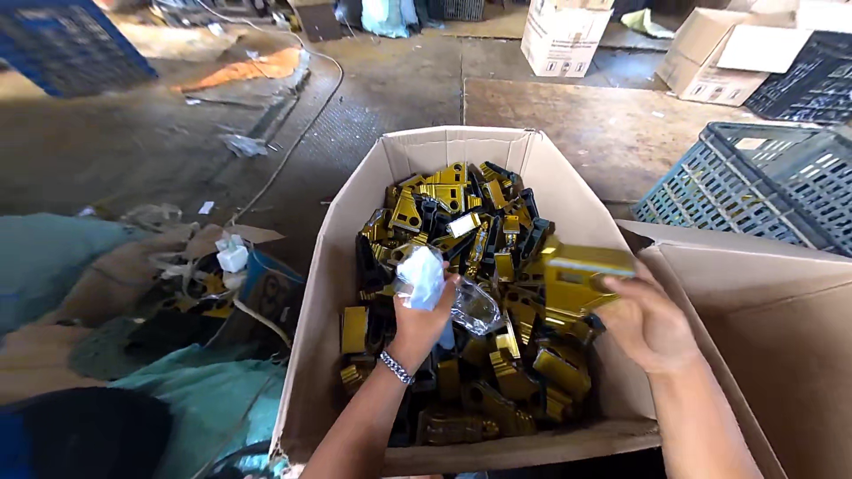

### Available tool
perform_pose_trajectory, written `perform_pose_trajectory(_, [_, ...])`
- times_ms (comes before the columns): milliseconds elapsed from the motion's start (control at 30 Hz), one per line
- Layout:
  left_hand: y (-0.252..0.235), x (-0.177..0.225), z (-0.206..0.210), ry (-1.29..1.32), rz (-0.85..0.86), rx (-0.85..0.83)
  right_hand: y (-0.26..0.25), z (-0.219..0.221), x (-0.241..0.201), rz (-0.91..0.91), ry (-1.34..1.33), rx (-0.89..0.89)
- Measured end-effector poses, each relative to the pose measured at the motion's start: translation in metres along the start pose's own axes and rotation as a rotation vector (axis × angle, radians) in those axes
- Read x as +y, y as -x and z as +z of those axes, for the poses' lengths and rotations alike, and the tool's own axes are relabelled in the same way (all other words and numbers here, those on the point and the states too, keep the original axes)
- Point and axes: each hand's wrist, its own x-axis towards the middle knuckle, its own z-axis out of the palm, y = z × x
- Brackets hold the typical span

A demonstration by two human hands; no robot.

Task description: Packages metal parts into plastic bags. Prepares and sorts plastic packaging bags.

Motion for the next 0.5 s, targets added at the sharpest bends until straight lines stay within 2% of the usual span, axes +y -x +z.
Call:
perform_pose_trajectory(67, [0.002,-0.001,0.006,0.004,0.021,-0.017,0.003,0.009,-0.007,-0.023,-0.129,0.020])
perform_pose_trajectory(133, [0.005,-0.003,0.009,-0.013,0.024,-0.043,0.013,0.021,-0.008,-0.016,-0.071,-0.134])
perform_pose_trajectory(200, [0.009,0.004,0.009,0.029,-0.079,-0.073,0.023,0.036,-0.004,0.182,0.041,-0.321])
perform_pose_trajectory(267, [0.010,0.029,0.010,0.186,-0.374,-0.090,0.020,0.054,0.006,0.373,0.293,-0.342])
perform_pose_trajectory(300, [0.009,0.041,0.010,0.264,-0.514,-0.104,0.013,0.060,0.014,0.353,0.437,-0.288])
perform_pose_trajectory(367, [0.006,0.055,0.010,0.347,-0.650,-0.131,0.001,0.067,0.024,0.145,0.814,-0.211])
perform_pose_trajectory(400, [0.004,0.057,0.011,0.363,-0.658,-0.119,-0.003,0.071,0.022,0.104,1.029,-0.292])
perform_pose_trajectory(433, [0.003,0.056,0.010,0.358,-0.650,-0.094,-0.005,0.077,0.019,0.157,1.206,-0.446])
perform_pose_trajectory(500, [0.006,0.053,0.007,0.300,-0.630,-0.071,-0.007,0.087,0.023,0.291,1.378,-0.718])
